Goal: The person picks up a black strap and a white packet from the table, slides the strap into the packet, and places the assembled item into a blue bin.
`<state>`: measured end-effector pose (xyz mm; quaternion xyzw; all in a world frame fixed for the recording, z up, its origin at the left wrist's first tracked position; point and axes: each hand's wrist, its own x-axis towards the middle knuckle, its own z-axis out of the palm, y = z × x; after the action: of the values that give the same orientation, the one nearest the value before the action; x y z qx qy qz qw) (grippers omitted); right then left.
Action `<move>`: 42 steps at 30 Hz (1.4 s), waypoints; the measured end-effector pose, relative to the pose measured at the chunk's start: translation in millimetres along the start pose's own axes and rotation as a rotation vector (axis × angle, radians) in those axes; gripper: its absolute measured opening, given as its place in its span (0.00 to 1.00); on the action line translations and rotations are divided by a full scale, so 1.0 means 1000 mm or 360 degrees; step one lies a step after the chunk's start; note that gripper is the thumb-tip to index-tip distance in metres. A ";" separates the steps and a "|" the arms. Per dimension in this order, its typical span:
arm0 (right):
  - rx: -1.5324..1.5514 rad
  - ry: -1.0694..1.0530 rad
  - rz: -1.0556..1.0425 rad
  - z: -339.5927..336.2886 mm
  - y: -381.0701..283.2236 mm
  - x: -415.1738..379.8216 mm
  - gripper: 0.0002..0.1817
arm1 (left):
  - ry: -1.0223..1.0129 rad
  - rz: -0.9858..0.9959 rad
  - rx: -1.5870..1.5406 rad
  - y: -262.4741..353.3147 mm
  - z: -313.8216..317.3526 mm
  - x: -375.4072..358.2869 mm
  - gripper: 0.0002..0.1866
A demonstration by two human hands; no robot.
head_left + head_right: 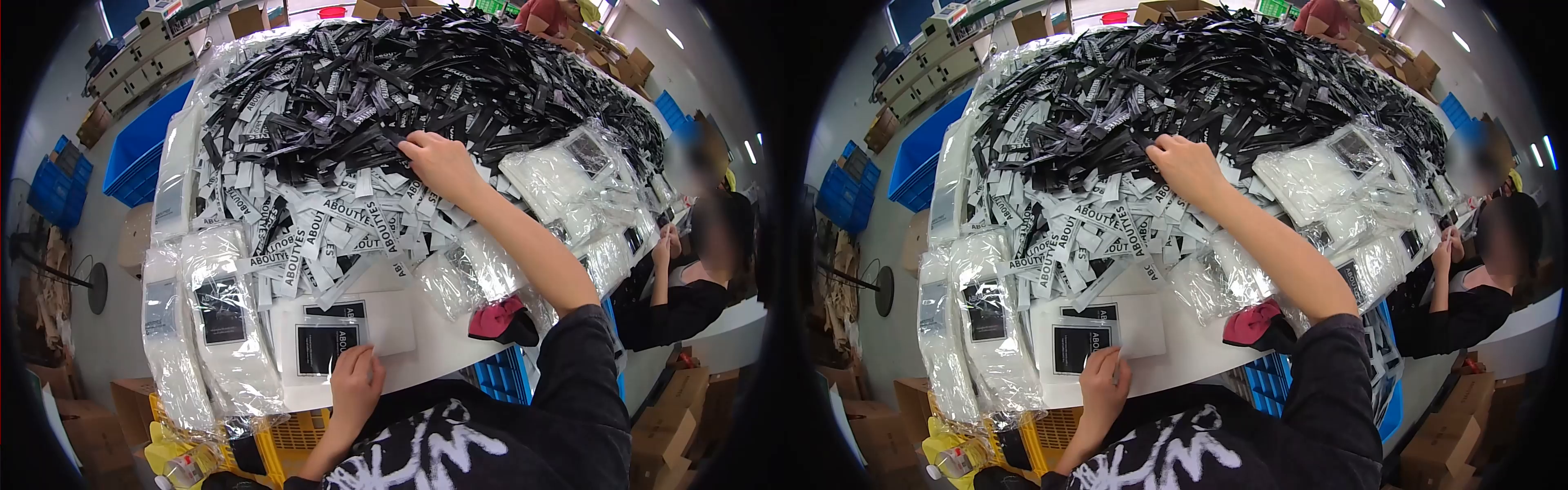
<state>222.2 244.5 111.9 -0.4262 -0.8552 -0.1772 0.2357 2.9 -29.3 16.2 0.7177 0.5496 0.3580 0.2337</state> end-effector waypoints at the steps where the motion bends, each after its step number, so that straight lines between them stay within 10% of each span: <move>1: -0.0038 -0.0119 0.0008 0.004 0.004 0.001 0.08 | -0.0056 -0.0051 0.0017 0.007 -0.006 0.003 0.12; 16: 0.1384 0.0785 0.0312 -0.090 -0.079 -0.057 0.07 | -0.0332 -0.0325 -0.0427 0.004 -0.028 0.022 0.11; 19: 0.2441 0.0991 0.0671 -0.090 -0.117 -0.107 0.07 | -0.0212 -0.0540 -0.0750 0.008 -0.034 0.015 0.12; 23: 0.1532 0.0685 0.0709 -0.041 -0.151 -0.177 0.15 | -0.0157 -0.0567 -0.0778 0.015 -0.041 -0.001 0.11; 24: 0.1934 0.0563 0.0984 -0.037 -0.168 -0.183 0.20 | -0.0164 -0.0554 -0.0719 0.014 -0.039 -0.002 0.10; 28: 0.1990 0.1209 0.1262 -0.055 -0.177 -0.185 0.20 | -0.0134 -0.0561 -0.0596 0.021 -0.037 0.000 0.10; 31: 0.1686 0.0199 0.1287 -0.035 -0.173 -0.218 0.10 | -0.0153 -0.0649 -0.0646 0.020 -0.038 -0.002 0.10; 42: 0.2781 -0.0692 0.1129 -0.074 -0.190 -0.184 0.15 | -0.0639 -0.0522 -0.0888 0.044 -0.039 0.000 0.08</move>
<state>183.2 -20.7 51.7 -0.3574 -0.5317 0.6854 0.3460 0.6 -43.9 73.5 0.5848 0.4818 0.3041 0.5774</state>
